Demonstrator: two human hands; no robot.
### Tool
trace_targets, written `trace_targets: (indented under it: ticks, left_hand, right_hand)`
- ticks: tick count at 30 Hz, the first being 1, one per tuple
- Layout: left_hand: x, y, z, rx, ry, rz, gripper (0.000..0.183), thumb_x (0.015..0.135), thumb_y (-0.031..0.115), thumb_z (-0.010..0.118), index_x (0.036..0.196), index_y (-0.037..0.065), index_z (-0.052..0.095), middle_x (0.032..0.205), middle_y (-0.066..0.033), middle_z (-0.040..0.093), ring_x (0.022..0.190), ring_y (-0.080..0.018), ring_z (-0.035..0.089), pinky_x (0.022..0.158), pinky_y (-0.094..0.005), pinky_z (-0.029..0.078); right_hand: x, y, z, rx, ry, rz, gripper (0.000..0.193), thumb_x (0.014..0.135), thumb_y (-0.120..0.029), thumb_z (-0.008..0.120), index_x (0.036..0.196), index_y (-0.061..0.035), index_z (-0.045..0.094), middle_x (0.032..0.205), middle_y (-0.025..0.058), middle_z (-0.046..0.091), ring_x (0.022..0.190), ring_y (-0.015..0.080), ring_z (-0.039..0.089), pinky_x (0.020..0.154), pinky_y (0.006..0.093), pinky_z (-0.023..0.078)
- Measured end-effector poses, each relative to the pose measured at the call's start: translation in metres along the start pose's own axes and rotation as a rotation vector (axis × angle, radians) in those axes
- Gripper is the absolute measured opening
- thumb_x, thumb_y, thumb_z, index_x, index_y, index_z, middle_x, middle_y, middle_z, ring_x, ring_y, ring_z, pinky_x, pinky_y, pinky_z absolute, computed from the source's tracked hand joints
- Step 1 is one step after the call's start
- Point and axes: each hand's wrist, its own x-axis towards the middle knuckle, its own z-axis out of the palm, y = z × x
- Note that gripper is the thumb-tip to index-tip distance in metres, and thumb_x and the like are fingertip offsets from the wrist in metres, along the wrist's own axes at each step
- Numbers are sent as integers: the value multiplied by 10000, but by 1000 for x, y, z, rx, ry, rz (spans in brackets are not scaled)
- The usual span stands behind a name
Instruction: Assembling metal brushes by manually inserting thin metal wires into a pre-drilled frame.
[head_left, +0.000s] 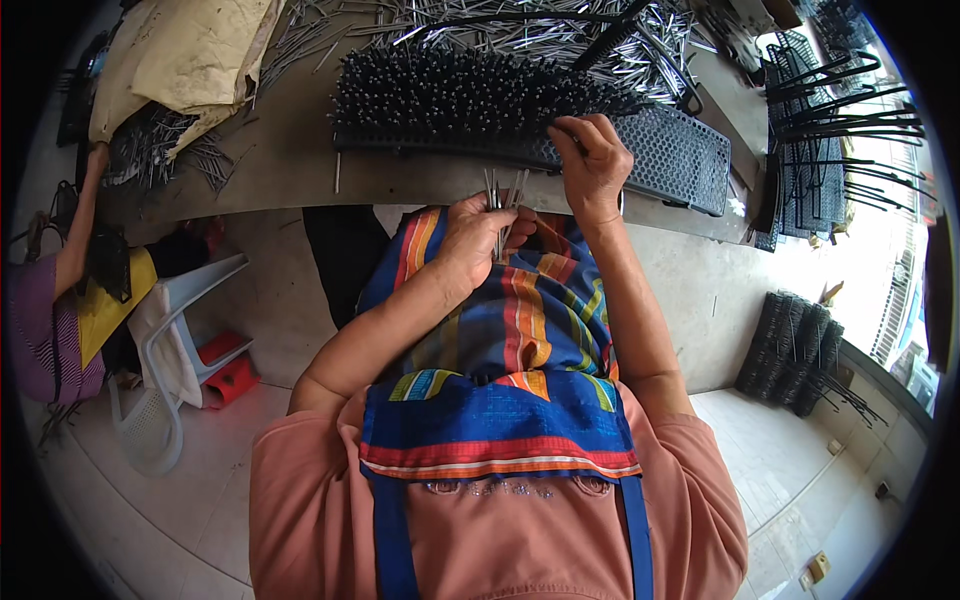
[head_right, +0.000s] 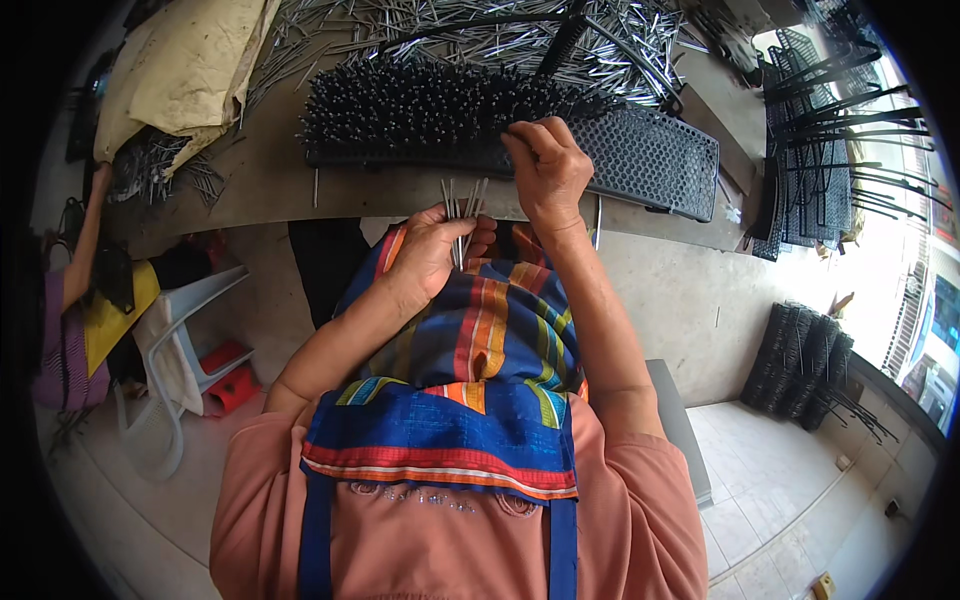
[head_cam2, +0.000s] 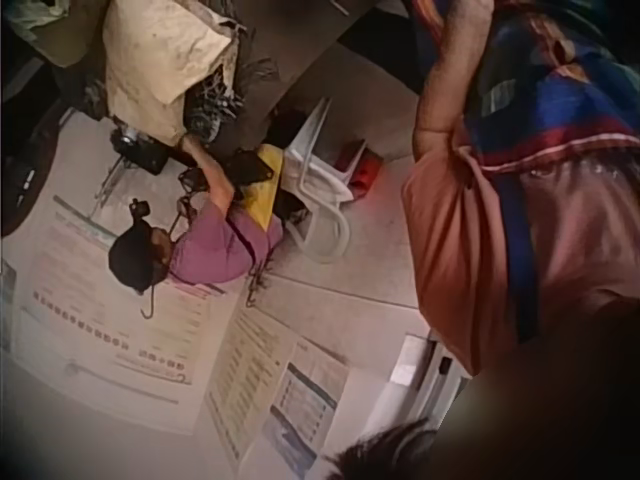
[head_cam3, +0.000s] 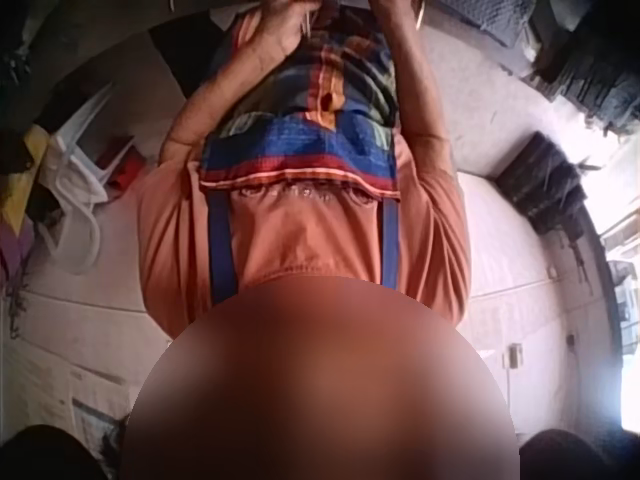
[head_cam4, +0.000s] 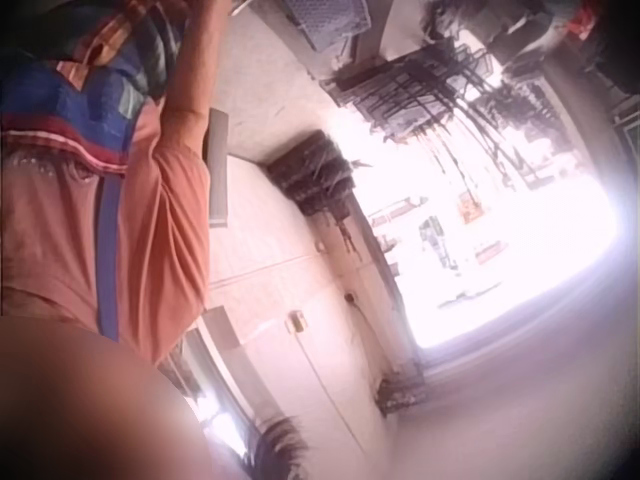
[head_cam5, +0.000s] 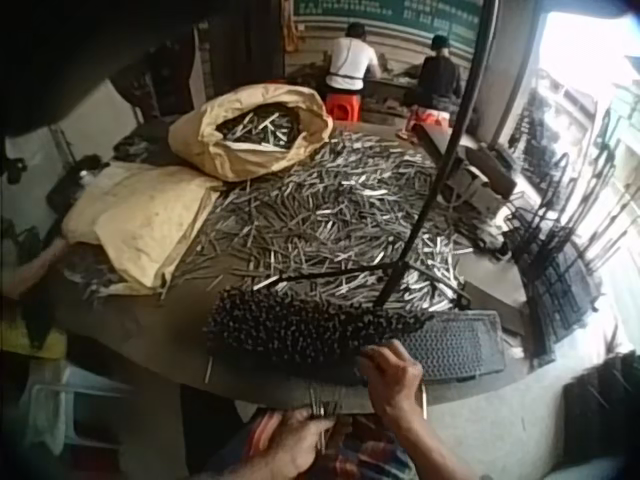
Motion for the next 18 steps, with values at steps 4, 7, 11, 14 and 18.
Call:
trace_targets:
  ticks: [4,7,11,14,18]
  left_hand:
    - [1,1,2,-26,7,3,115,882,-12,576,950,31,657,876,-101,722,739,-172,700,612,-276,548]
    - [3,2,-1,-8,-22,-15,116,919,20,562,994,53,644,945,-112,720,784,-189,699,637,-346,581]
    - [9,1,-3,-57,-9,-18,111,918,21,569,994,50,644,946,-117,717,799,-196,698,680,-334,581]
    - [8,3,0,-94,1,-26,115,889,2,587,967,54,654,887,-96,721,748,-162,700,619,-272,558]
    - [9,3,2,-121,-38,-6,118,889,-6,598,973,52,657,884,-95,722,751,-160,702,625,-269,571]
  right_hand:
    - [1,-2,1,-116,2,-2,135,770,-49,757,902,-62,735,760,64,635,626,186,632,565,285,470]
    - [1,1,2,-154,-11,18,162,782,-33,746,943,-42,735,752,75,643,624,168,630,569,275,468]
    - [0,6,6,-73,1,6,182,790,-102,737,971,-111,725,754,70,613,621,263,624,555,343,480]
    - [1,0,4,-225,-133,-129,182,802,-107,724,984,-123,718,750,69,613,615,271,620,549,357,481]
    - [-4,-5,0,-331,-130,-144,193,803,-115,722,995,-131,715,755,69,610,622,289,619,554,371,487]
